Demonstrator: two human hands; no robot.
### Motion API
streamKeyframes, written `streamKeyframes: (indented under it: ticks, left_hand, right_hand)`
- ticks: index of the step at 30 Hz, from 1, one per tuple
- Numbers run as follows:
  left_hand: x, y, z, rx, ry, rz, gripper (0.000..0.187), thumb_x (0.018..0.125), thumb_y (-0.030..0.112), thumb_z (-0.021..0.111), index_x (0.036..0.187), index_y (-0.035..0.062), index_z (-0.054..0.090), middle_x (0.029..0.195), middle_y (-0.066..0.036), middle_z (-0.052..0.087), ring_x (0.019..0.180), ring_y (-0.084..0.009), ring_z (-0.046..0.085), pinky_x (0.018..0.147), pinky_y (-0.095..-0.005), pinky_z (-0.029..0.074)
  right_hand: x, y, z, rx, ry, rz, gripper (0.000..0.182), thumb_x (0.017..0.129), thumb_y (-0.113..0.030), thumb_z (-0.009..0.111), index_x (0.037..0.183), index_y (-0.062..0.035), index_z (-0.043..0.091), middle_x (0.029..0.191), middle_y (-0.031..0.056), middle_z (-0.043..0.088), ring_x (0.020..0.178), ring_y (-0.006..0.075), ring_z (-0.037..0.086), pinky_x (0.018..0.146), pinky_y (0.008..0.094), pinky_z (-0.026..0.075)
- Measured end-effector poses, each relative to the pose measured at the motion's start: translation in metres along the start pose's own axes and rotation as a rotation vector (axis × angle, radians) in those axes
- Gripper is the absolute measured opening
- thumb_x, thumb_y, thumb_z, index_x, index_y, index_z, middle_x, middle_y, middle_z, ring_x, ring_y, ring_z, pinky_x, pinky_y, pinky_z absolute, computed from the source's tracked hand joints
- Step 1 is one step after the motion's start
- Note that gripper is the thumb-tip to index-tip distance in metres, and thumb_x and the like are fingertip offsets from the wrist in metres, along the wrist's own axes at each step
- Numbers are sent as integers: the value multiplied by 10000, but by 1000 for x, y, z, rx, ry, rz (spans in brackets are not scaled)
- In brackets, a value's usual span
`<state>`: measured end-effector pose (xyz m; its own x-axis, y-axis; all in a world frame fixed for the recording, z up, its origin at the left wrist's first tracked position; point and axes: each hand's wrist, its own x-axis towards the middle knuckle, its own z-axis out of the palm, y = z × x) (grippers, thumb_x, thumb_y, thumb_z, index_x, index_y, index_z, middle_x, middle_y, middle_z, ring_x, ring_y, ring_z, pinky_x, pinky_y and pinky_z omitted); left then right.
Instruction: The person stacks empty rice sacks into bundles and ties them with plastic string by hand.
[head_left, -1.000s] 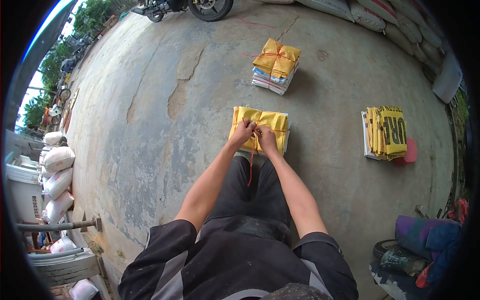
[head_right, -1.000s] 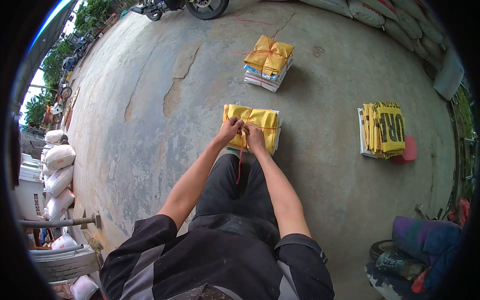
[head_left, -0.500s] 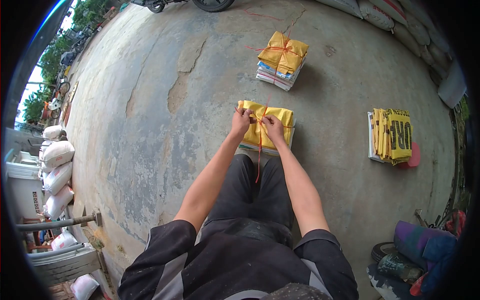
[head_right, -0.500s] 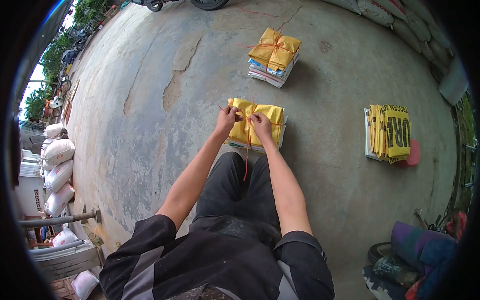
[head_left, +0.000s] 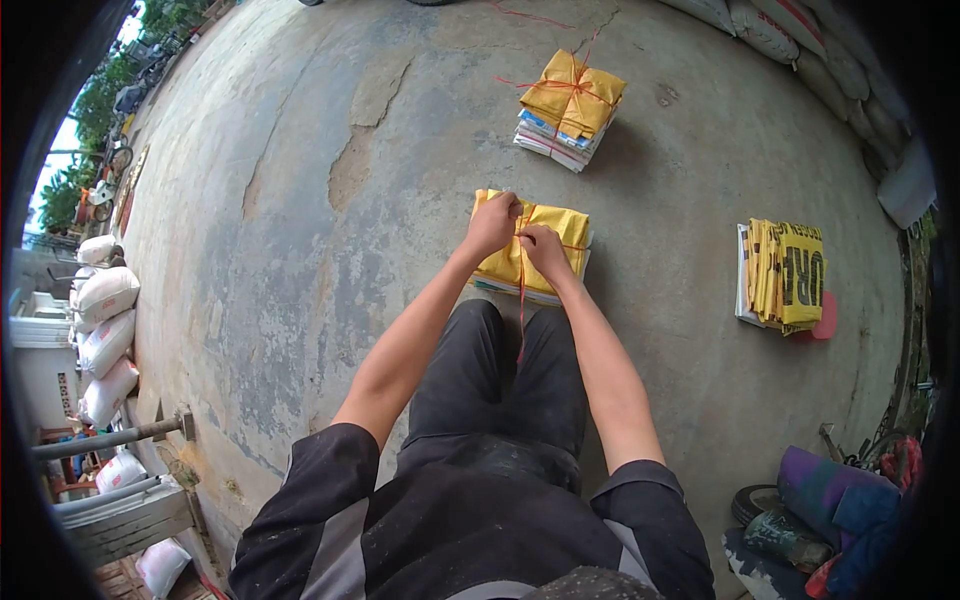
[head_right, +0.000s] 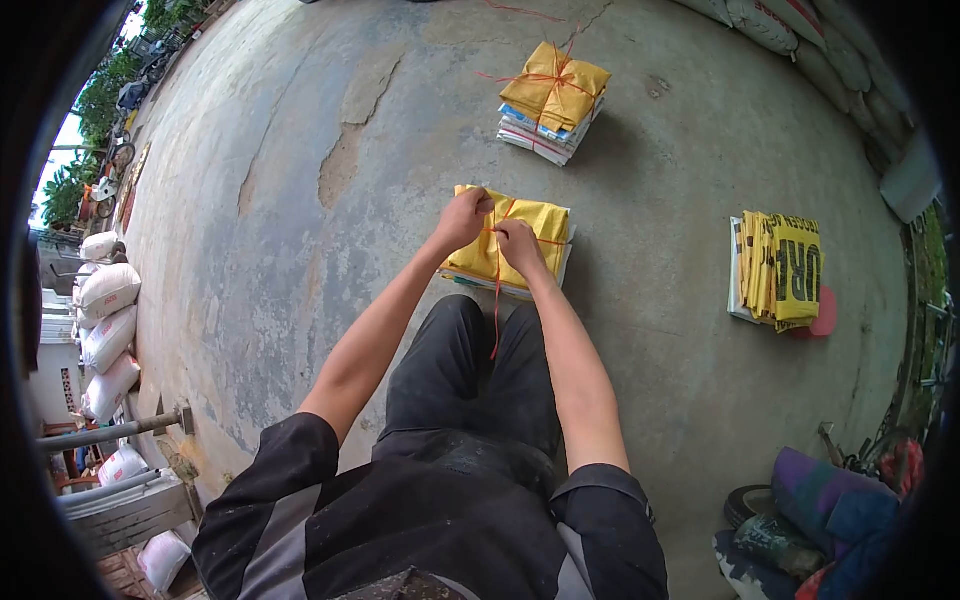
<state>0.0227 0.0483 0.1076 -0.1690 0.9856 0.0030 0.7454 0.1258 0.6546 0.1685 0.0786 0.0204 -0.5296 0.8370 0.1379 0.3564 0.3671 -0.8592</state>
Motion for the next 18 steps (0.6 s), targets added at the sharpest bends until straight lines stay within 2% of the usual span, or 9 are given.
streamKeyframes:
  ticks: [2,4,6,7,9,12,14,17,18]
  left_hand:
    - [16,-16,16,-24,-33,46,164,862,154,598,945,13,597,1028,-187,643,920,-413,603,751,-420,486]
    - [18,-3,17,-44,-65,93,244,847,215,650,1022,49,617,1163,-179,623,1004,-413,592,767,-429,481]
    - [9,18,17,-67,342,212,457,813,304,725,1197,107,573,1367,-120,534,1162,-369,546,895,-415,436]
    - [2,25,13,-69,341,212,457,813,304,725,1197,107,573,1367,-120,534,1162,-369,546,895,-415,436]
    - [-15,33,9,204,714,320,675,754,345,794,1330,174,486,1488,-68,428,1242,-269,504,1028,-444,302]
    - [-47,31,23,457,856,241,635,758,317,796,1305,174,509,1483,-33,448,1293,-195,448,1073,-456,177]
    - [-72,32,33,494,857,262,486,779,274,772,1217,167,589,1425,-8,522,1209,-204,508,1065,-446,179]
    - [-92,33,53,487,833,358,278,809,237,735,1062,142,670,1204,-5,659,1057,-206,579,999,-423,294]
    - [-87,24,65,342,633,182,219,822,234,719,1009,126,684,1096,-13,674,993,-210,596,938,-410,345]
  right_hand:
    - [0,0,-3,-9,-19,-36,178,868,-139,607,907,12,694,892,204,681,870,348,648,805,423,512]
    - [1,3,-4,42,-81,170,198,892,-165,619,914,17,693,861,179,688,791,284,663,764,363,518]
    - [1,14,1,192,-67,222,216,914,-178,615,908,25,688,840,146,692,758,236,657,736,328,512]
    - [2,18,3,344,-50,270,238,936,-190,612,902,34,683,818,113,696,725,187,652,708,293,507]
    - [2,24,4,496,-38,322,242,952,-189,600,894,32,681,813,81,694,721,152,639,693,274,500]
    - [5,36,7,702,-17,446,239,977,-189,579,891,8,684,813,31,682,720,105,613,674,252,487]
    - [10,47,12,755,-14,520,232,984,-191,570,895,-13,689,816,13,672,722,93,599,671,250,481]
    - [11,54,16,878,-5,592,187,977,-210,589,965,-54,691,847,12,682,728,84,602,691,220,480]
    - [10,55,17,875,-10,595,187,977,-210,589,965,-54,691,847,12,682,728,84,602,691,220,480]
